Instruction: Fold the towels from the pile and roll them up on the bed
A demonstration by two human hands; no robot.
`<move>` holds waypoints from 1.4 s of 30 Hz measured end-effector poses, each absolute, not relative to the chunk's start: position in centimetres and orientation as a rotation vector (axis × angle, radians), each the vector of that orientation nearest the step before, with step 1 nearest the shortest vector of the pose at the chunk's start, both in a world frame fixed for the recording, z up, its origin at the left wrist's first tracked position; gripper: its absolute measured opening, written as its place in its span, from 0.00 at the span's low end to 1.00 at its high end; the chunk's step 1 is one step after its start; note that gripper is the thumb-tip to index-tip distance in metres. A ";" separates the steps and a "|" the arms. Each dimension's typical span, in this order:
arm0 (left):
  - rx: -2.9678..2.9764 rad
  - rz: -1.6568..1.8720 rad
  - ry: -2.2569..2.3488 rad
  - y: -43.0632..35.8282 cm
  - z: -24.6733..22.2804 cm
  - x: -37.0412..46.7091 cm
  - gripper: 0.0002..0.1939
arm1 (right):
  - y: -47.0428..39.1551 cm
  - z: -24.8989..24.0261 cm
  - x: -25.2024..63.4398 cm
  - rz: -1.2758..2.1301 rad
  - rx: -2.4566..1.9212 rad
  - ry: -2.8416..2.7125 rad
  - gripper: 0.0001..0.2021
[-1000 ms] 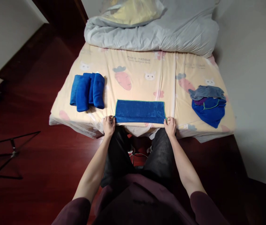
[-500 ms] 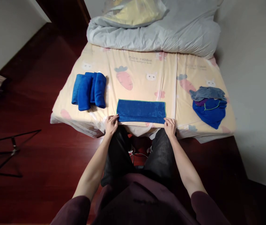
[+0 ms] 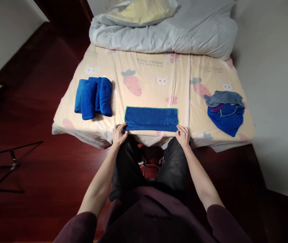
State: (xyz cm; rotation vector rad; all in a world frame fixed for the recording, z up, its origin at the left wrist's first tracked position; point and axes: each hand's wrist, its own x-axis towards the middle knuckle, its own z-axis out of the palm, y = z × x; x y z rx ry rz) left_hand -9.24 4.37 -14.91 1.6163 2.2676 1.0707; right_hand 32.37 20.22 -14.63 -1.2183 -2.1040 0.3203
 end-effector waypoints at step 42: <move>1.075 1.350 2.252 4.7 -13.7 -8.8 0.13 | 20.8 -15.6 32.7 0.538 -1.482 -1.836 0.16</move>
